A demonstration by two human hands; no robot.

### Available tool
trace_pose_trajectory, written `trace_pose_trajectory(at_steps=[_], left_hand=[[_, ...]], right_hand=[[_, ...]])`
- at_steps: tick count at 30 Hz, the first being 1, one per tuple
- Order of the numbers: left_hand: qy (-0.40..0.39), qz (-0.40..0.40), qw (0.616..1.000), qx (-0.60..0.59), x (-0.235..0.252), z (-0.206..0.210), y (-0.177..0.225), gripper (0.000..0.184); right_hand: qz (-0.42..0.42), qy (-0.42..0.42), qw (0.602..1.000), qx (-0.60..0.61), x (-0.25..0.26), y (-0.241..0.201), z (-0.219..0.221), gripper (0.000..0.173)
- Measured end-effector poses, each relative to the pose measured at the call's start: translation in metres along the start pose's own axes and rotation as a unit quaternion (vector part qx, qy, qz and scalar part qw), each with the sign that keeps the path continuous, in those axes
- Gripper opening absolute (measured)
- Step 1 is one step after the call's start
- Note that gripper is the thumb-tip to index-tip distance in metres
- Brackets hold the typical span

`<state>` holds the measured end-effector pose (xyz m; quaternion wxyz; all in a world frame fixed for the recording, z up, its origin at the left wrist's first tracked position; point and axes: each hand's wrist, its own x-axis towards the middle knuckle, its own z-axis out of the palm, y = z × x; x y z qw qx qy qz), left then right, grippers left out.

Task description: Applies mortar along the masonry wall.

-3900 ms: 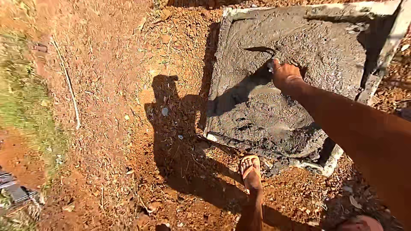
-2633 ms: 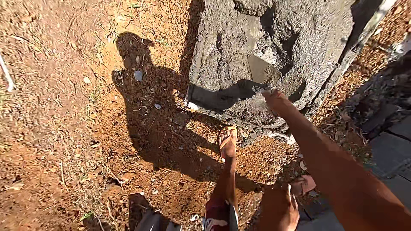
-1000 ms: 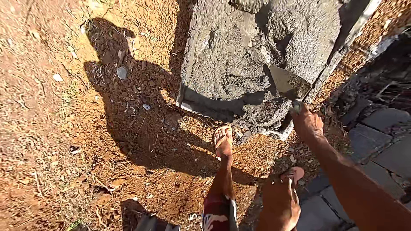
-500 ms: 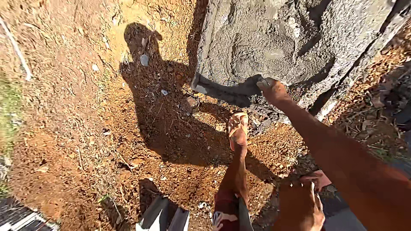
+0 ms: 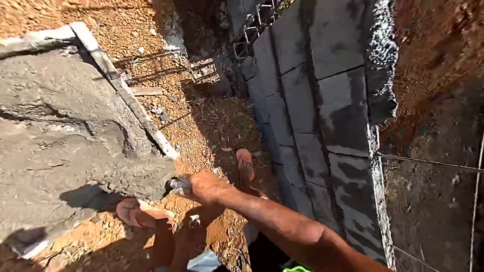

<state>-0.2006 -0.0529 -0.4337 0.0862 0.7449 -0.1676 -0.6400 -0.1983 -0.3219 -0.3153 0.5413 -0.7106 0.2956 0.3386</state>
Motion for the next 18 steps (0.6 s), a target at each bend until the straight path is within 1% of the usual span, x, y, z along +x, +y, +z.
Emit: trace_pose_trajectory(at_steps=[1, 2, 4, 6, 8, 10, 12, 14, 16, 18], left_hand=[[-0.004, 0.008, 1.000, 0.008, -0.007, 0.006, 0.008, 0.038], [0.000, -0.003, 1.000, 0.019, -0.015, 0.011, 0.017, 0.036], [0.012, -0.053, 0.998, 0.022, -0.024, 0.020, 0.034, 0.037], [0.012, -0.069, 0.997, 0.029, -0.033, 0.024, 0.057, 0.038], [0.019, -0.067, 0.997, 0.024, -0.047, 0.028, 0.092, 0.038], [0.024, -0.063, 0.998, 0.005, -0.064, 0.035, 0.141, 0.038], [0.026, -0.045, 0.999, -0.017, -0.069, 0.046, 0.178, 0.038], [0.015, -0.019, 0.999, -0.036, -0.066, 0.058, 0.206, 0.039], [0.002, -0.003, 0.999, -0.052, -0.070, 0.071, 0.236, 0.039], [-0.008, 0.006, 0.998, -0.059, -0.078, 0.083, 0.264, 0.039]], right_hand=[[0.031, 0.012, 0.999, 0.017, -0.046, 0.029, -0.016, 0.044], [0.065, 0.024, 0.997, 0.038, -0.092, 0.058, -0.029, 0.044], [0.122, 0.064, 0.987, 0.082, -0.182, 0.119, -0.046, 0.044], [0.173, 0.119, 0.969, 0.127, -0.271, 0.176, -0.058, 0.043], [0.219, 0.189, 0.945, 0.155, -0.355, 0.220, -0.064, 0.043], [0.257, 0.265, 0.914, 0.171, -0.427, 0.251, -0.070, 0.044], [0.285, 0.335, 0.879, 0.186, -0.481, 0.271, -0.074, 0.044], [0.278, 0.409, 0.846, 0.198, -0.515, 0.293, -0.076, 0.042], [0.272, 0.472, 0.813, 0.205, -0.531, 0.307, -0.083, 0.041], [0.315, 0.502, 0.784, 0.183, -0.534, 0.308, -0.101, 0.041]])
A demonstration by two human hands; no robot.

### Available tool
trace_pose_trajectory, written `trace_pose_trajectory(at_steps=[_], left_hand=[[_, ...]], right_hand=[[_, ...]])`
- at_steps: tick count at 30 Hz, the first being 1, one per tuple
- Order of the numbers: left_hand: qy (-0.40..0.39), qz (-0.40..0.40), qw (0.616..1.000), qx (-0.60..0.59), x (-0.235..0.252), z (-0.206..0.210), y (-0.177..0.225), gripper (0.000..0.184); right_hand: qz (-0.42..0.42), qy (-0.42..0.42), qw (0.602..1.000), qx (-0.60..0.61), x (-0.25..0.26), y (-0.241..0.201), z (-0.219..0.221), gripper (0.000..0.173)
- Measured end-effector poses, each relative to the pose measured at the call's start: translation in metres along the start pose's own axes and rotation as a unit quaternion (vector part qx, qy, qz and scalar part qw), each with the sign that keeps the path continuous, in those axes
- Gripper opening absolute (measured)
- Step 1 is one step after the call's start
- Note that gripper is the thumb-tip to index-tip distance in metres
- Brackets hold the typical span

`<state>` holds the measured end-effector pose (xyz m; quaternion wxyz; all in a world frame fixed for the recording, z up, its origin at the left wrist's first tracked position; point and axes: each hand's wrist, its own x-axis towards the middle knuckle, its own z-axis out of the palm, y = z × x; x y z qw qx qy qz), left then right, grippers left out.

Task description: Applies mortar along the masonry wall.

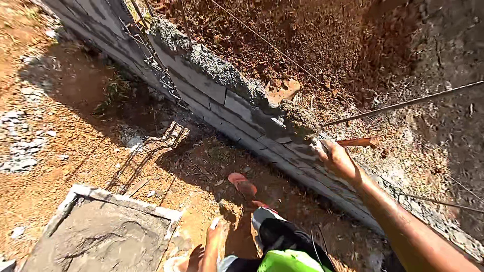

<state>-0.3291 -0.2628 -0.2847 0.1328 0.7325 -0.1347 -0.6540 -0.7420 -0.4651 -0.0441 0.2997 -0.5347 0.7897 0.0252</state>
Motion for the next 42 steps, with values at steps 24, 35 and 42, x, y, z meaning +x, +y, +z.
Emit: trace_pose_trajectory(at_steps=[24, 35, 42], left_hand=[[0.068, -0.058, 0.990, 0.106, -0.013, -0.020, -0.034, 0.038], [0.042, 0.006, 0.998, -0.050, -0.022, -0.002, 0.019, 0.038], [0.056, -0.063, 0.990, -0.114, -0.028, -0.032, -0.047, 0.036]], right_hand=[[0.152, 0.153, 0.976, 0.040, 0.041, 0.001, 0.073, 0.053], [0.083, 0.158, 0.984, -0.017, 0.018, 0.010, 0.072, 0.053], [-0.094, 0.175, 0.980, 0.001, -0.025, -0.017, 0.108, 0.054]])
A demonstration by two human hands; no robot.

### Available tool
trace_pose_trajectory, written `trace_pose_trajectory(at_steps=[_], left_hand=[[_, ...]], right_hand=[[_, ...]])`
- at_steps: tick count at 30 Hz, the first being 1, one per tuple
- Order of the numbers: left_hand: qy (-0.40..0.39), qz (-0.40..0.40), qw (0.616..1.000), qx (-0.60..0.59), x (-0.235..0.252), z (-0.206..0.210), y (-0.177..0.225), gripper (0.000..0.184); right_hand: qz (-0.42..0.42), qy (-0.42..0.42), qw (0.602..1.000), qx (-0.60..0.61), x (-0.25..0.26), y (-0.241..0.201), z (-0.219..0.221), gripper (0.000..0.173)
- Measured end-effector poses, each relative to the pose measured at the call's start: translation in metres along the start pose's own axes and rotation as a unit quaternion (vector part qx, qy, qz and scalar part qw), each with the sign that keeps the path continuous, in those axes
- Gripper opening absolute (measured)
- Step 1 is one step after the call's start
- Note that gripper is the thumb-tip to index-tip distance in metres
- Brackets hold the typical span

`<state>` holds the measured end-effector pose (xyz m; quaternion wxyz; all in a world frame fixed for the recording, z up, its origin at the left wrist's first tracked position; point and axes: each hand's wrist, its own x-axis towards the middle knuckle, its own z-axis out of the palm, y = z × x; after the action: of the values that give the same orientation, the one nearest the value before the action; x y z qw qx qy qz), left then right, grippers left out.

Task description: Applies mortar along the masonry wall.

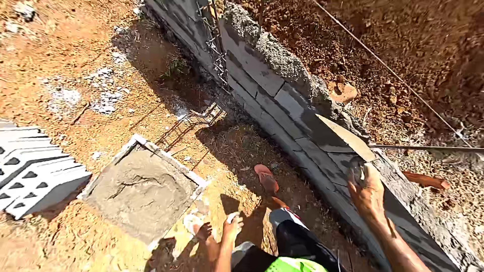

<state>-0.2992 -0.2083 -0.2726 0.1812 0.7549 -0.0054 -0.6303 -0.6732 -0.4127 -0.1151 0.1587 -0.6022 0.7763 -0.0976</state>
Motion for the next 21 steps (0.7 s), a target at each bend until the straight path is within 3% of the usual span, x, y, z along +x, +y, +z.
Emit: trace_pose_trajectory(at_steps=[2, 4, 7, 9, 13, 15, 18, 21], left_hand=[[0.008, -0.012, 0.999, -0.031, 0.011, -0.025, -0.026, 0.036], [0.026, -0.014, 0.998, -0.055, 0.018, -0.051, -0.052, 0.036], [0.053, 0.031, 0.998, -0.027, 0.031, -0.094, -0.092, 0.035], [0.046, 0.055, 0.997, 0.033, 0.041, -0.125, -0.116, 0.037], [0.002, 0.026, 0.992, 0.120, 0.061, -0.173, -0.135, 0.041], [-0.033, 0.028, 0.993, 0.113, 0.077, -0.187, -0.143, 0.042], [-0.085, 0.036, 0.993, 0.073, 0.102, -0.209, -0.155, 0.045], [-0.128, 0.012, 0.988, 0.080, 0.119, -0.253, -0.151, 0.046]], right_hand=[[-0.031, -0.135, 0.990, -0.028, -0.013, -0.036, 0.033, 0.054], [-0.039, -0.288, 0.953, -0.083, -0.027, -0.071, 0.091, 0.051], [-0.041, -0.487, 0.857, -0.165, -0.053, -0.117, 0.212, 0.051], [-0.094, -0.557, 0.796, -0.217, -0.083, -0.160, 0.296, 0.052], [-0.224, -0.586, 0.706, -0.327, -0.159, -0.303, 0.443, 0.058], [-0.290, -0.567, 0.680, -0.363, -0.197, -0.384, 0.510, 0.053], [-0.402, -0.501, 0.675, -0.362, -0.240, -0.485, 0.618, 0.049], [-0.483, -0.436, 0.682, -0.335, -0.275, -0.594, 0.699, 0.054]])
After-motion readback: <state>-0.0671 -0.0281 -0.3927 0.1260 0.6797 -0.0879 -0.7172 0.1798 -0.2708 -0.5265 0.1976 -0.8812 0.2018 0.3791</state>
